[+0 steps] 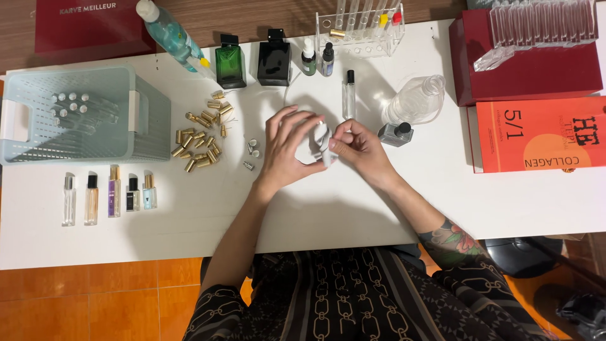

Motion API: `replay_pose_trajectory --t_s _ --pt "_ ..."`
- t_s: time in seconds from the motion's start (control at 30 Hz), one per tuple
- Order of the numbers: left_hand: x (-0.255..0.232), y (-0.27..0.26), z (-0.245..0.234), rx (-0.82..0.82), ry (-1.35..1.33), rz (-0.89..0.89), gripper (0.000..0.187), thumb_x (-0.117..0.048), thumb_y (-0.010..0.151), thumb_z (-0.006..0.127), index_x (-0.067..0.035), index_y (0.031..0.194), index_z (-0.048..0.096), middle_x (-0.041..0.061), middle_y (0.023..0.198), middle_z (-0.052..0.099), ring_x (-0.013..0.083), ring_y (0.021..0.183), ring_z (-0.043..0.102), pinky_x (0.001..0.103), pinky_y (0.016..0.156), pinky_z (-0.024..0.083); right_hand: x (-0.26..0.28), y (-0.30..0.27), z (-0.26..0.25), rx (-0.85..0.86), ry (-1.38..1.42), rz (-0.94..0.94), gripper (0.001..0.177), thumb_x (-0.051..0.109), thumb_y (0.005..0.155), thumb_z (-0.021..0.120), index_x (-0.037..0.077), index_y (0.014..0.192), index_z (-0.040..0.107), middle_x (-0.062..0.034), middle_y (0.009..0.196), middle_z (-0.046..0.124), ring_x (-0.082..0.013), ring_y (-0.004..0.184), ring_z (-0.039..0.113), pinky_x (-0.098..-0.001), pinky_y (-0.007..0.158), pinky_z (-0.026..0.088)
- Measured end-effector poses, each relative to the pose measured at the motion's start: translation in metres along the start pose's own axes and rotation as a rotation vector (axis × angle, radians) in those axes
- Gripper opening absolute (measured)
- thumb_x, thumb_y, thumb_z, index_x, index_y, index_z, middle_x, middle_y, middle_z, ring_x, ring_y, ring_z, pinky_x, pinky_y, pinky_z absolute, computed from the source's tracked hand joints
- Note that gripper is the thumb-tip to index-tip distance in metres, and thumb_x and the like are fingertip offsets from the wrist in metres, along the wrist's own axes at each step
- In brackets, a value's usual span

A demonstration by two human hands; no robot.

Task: Cleaning a glass vial and using a syringe to transfer perfume liquid for sampling.

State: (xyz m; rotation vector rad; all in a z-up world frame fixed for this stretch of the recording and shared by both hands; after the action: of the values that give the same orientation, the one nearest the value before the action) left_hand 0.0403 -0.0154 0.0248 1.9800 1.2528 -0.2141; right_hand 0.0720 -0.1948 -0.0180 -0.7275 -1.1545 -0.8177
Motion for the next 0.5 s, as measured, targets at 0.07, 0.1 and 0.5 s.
replay_pose_trajectory --t_s 0.07,0.1,0.5 --pt "0.002 -0.001 -0.001 -0.036 -0.017 -0.021 0.085 -0.037 0.064 0.094 -0.016 0.139 0.062 0.004 0.139 0.055 0.0323 0.142 0.040 0.048 0.119 0.035 0.004 -0.001 0.002 0.010 -0.048 0.003 0.012 0.005 0.102 0.065 0.004 0.106 0.054 -0.0013 0.098 0.066 -0.0056 0.092 0.062 -0.0248 0.083 0.052" --pt "0.003 -0.001 -0.003 -0.066 -0.037 -0.038 0.083 -0.040 0.066 0.094 -0.017 0.139 0.062 0.004 0.140 0.054 0.0316 0.143 0.039 0.047 0.121 0.035 0.006 -0.002 0.003 0.014 -0.093 0.005 0.012 0.004 0.102 0.066 0.003 0.106 0.055 -0.0017 0.098 0.066 -0.0058 0.093 0.062 -0.0245 0.084 0.051" --pt "0.005 -0.001 -0.007 -0.068 0.007 -0.064 0.088 -0.042 0.064 0.094 -0.018 0.141 0.061 0.003 0.140 0.055 0.0305 0.144 0.039 0.046 0.121 0.034 0.009 -0.003 0.005 0.022 -0.085 0.025 0.012 0.004 0.101 0.066 0.004 0.105 0.054 -0.0010 0.097 0.067 -0.0051 0.093 0.061 -0.0233 0.084 0.052"
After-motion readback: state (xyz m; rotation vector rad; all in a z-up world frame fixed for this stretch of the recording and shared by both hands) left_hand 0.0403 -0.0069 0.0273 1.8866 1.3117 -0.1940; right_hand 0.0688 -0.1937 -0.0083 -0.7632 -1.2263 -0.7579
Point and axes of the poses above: each hand's wrist, its own y-axis towards the middle knuckle, its own z-axis out of the palm, x = y × z, the point moved 5 cm from there along y, towards the middle knuckle
